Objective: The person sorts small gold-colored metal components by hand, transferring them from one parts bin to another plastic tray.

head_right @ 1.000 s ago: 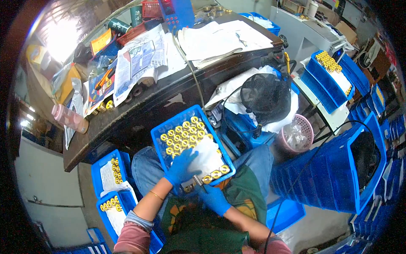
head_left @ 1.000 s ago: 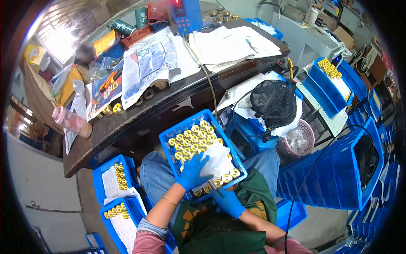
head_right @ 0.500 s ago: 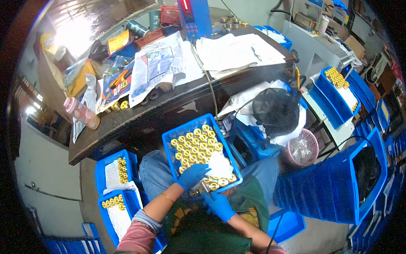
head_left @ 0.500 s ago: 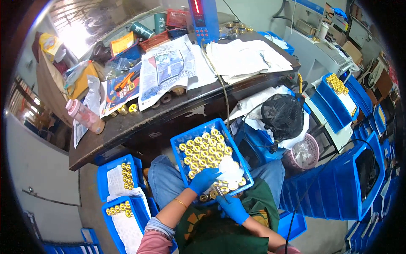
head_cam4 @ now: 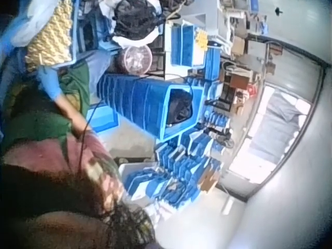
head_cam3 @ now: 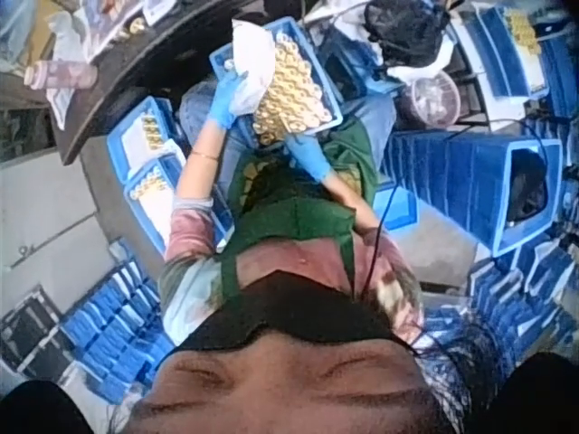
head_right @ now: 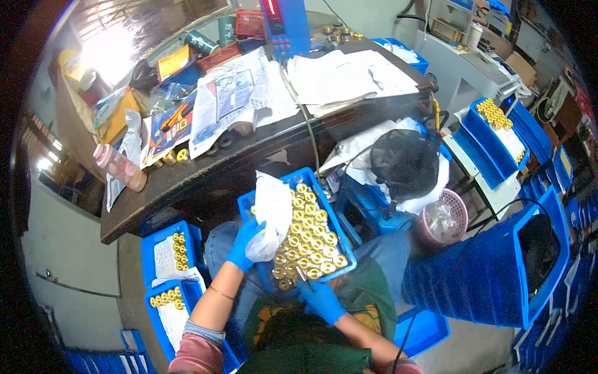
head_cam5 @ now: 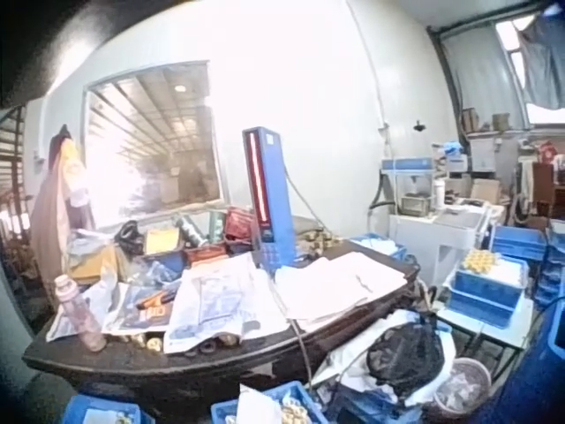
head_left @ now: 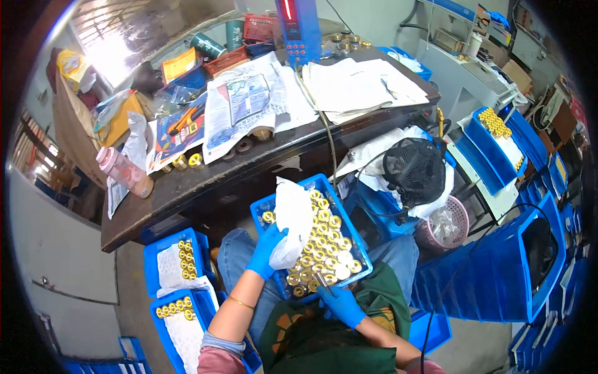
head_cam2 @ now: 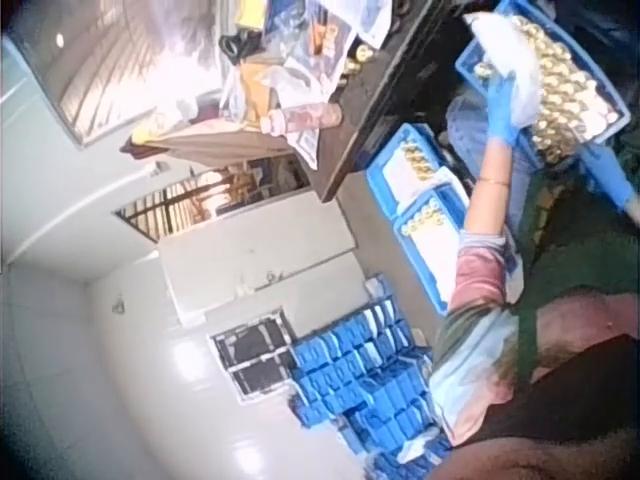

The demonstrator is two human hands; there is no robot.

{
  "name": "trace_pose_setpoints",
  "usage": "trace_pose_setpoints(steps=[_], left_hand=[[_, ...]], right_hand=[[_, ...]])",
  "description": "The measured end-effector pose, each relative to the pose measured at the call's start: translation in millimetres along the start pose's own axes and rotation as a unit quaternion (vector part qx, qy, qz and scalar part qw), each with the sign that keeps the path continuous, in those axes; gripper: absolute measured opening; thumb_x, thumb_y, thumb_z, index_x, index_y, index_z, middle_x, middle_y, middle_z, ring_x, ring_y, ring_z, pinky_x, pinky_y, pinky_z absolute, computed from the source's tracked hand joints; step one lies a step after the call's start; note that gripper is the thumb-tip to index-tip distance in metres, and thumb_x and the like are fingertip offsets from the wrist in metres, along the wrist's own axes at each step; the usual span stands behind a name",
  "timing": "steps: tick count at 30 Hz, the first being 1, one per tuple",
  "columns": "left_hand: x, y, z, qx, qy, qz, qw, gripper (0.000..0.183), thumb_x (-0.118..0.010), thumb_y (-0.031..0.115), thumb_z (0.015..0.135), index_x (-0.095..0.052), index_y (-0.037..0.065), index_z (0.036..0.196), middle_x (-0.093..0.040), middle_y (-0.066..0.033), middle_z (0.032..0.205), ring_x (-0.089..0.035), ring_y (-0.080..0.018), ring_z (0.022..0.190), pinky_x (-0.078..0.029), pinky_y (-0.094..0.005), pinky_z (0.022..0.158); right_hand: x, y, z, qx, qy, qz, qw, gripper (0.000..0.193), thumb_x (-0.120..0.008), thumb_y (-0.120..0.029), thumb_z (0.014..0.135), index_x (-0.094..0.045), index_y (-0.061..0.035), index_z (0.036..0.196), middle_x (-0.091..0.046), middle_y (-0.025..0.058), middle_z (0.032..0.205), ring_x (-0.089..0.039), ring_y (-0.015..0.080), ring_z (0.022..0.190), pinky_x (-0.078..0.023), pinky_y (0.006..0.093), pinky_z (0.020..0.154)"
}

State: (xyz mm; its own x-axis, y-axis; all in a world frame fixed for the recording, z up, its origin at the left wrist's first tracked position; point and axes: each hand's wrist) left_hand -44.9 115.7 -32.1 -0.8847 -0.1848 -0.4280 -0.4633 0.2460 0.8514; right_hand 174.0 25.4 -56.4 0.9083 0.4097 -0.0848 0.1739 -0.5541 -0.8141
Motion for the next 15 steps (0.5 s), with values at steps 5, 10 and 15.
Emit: trace_pose_setpoints(steps=[5, 10, 15], left_hand=[[39, -75, 6, 0.042, -0.181, -0.09, 0.978, 0.039, -0.039, 0.024, 0.092, -0.044, -0.001, 0.121, -0.052, -0.011, 0.115, -0.047, -0.0187, 0.109, -0.038, -0.03, 0.092], [-18, -70, -29, 0.2, -0.098, -0.304, 0.926, 0.039, -0.04, 0.024, 0.092, -0.045, -0.001, 0.122, -0.053, -0.0119, 0.116, -0.052, -0.0221, 0.103, -0.041, -0.0316, 0.089], [-4, -112, -44, 0.085, -0.039, -0.11, 0.989, 0.038, -0.045, 0.025, 0.088, -0.051, -0.002, 0.114, -0.057, -0.0154, 0.11, -0.057, -0.0255, 0.096, -0.046, -0.034, 0.083]], right_hand=[[0, -12, 4, 0.023, 0.013, -0.012, 1.0, 0.035, -0.053, -0.033, 0.088, -0.058, 0.0005, 0.094, -0.059, 0.0096, 0.067, -0.056, 0.0158, 0.047, -0.045, 0.0296, 0.044], [15, -7, 34, 0.134, 0.107, -0.296, 0.94, 0.034, -0.046, -0.028, 0.088, -0.051, -0.0018, 0.109, -0.062, 0.0216, 0.087, -0.061, 0.0369, 0.074, -0.049, 0.0416, 0.066], [31, -3, 63, 0.167, 0.001, -0.432, 0.886, 0.031, -0.051, -0.028, 0.08, -0.061, -0.0083, 0.102, -0.06, 0.0219, 0.098, -0.059, 0.0378, 0.086, -0.047, 0.0431, 0.074]])
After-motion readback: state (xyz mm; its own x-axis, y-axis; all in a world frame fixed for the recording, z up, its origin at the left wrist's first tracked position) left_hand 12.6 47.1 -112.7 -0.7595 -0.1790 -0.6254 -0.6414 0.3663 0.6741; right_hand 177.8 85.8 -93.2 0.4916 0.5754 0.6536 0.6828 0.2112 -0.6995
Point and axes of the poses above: each hand's wrist, its own z-axis towards the middle knuckle, its own x-axis out of the back of the hand, y = z × x
